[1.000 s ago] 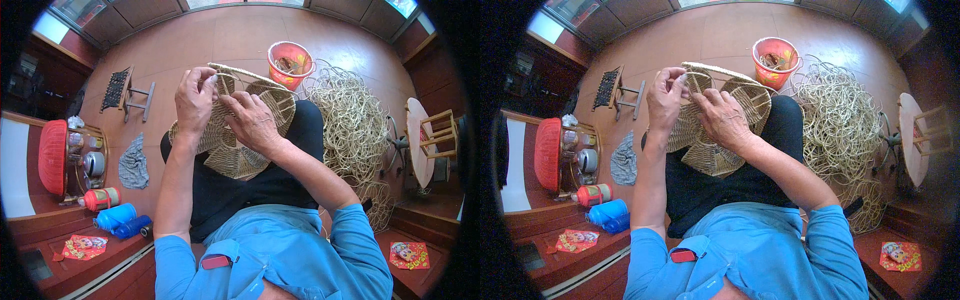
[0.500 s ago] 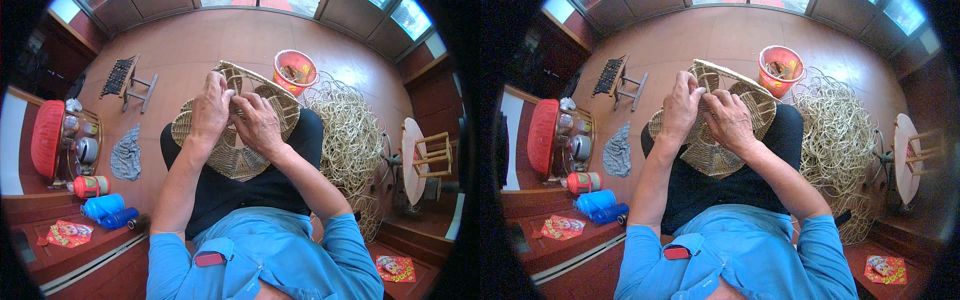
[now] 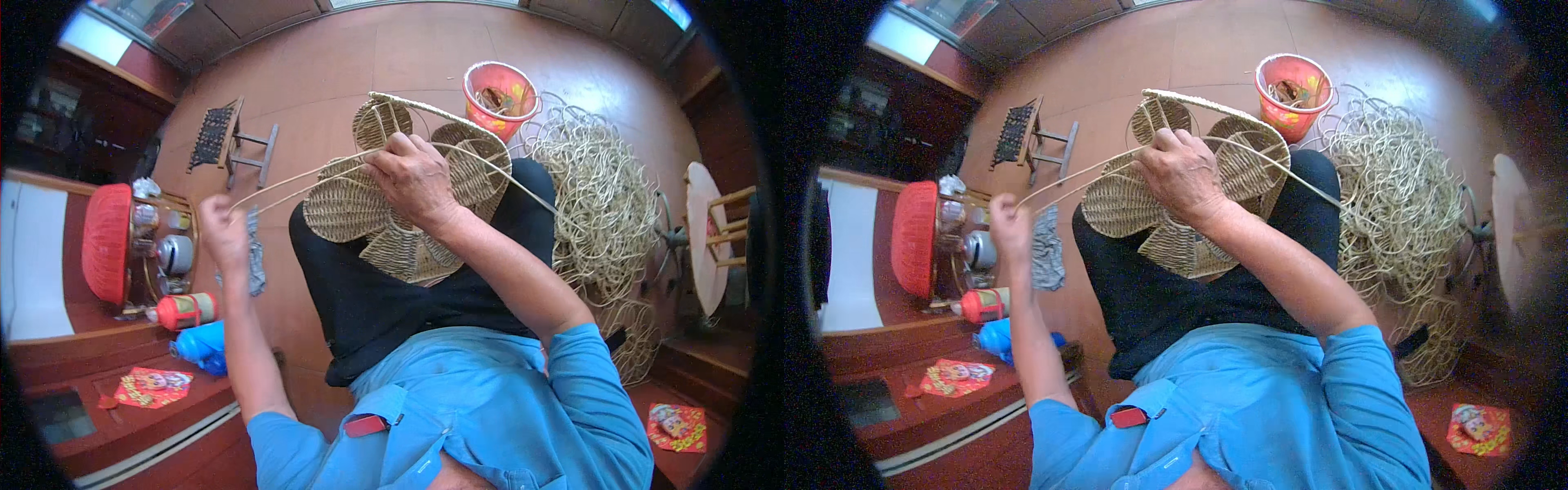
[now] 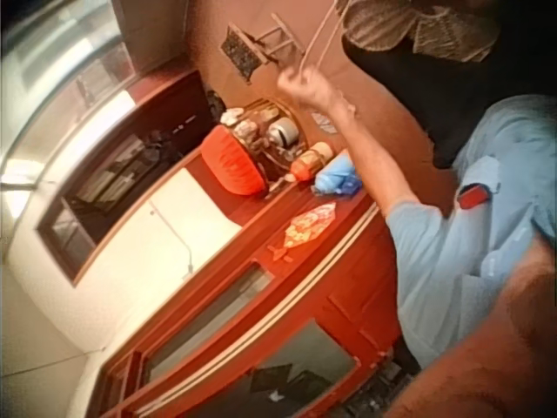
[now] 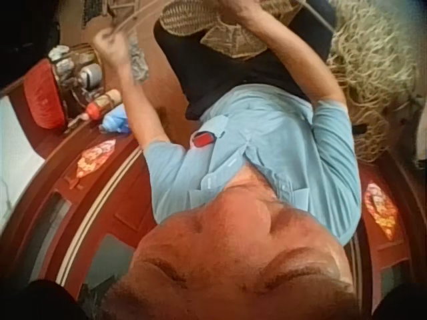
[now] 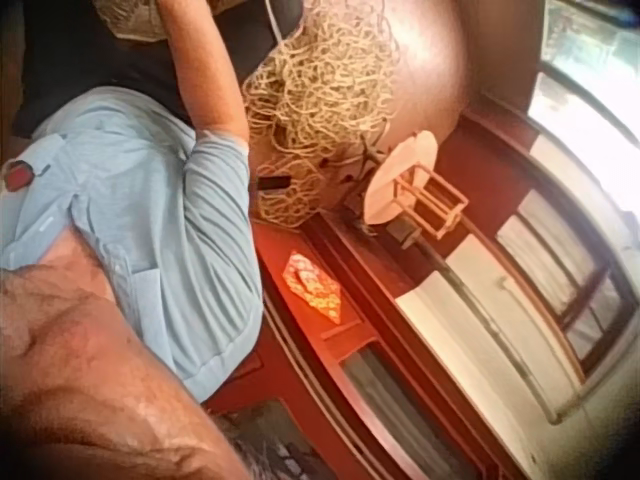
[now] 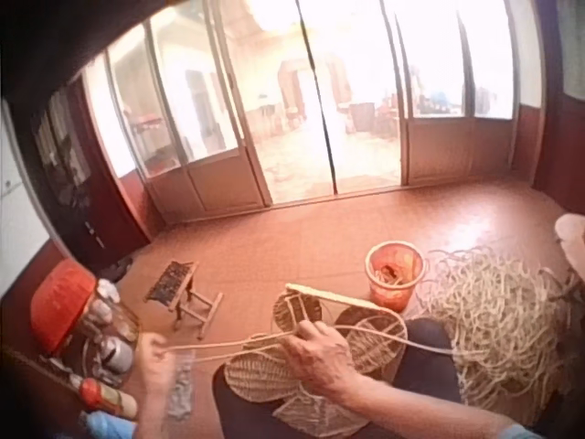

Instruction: The recorder is weaving a large flower-like object from straw or similar plant fibers.

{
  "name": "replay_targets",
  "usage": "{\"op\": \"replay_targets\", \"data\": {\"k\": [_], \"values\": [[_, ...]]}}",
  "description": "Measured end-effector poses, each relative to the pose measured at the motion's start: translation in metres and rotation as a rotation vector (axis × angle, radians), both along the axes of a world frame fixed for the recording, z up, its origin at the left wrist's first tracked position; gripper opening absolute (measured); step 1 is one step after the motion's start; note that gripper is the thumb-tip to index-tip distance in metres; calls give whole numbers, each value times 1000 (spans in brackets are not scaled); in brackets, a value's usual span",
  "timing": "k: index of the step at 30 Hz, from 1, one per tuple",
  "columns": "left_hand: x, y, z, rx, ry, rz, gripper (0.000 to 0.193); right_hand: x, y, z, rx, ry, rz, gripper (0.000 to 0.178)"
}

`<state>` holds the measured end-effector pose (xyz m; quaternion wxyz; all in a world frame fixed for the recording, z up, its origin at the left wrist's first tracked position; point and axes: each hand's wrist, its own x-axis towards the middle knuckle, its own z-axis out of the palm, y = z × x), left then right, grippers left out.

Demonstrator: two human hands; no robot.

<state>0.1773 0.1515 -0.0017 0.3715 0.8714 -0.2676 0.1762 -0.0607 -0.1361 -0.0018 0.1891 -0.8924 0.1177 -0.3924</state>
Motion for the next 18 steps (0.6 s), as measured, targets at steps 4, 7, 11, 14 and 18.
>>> {"op": "replay_targets", "data": {"k": [4,7,11,14,18], "values": [[75,177,-6,72,-100,208,27,4,1,-1,16,44,-23,16],[89,337,6,28,83,316,12,9,7,3,73,32,-38,17],[39,503,30,-102,301,805,17,17,17,7,155,-1,12,27],[-2,468,1,-268,432,1143,32,13,11,2,117,40,-13,36],[-44,544,-2,-515,444,1127,27,13,7,6,126,37,-24,47]]}}
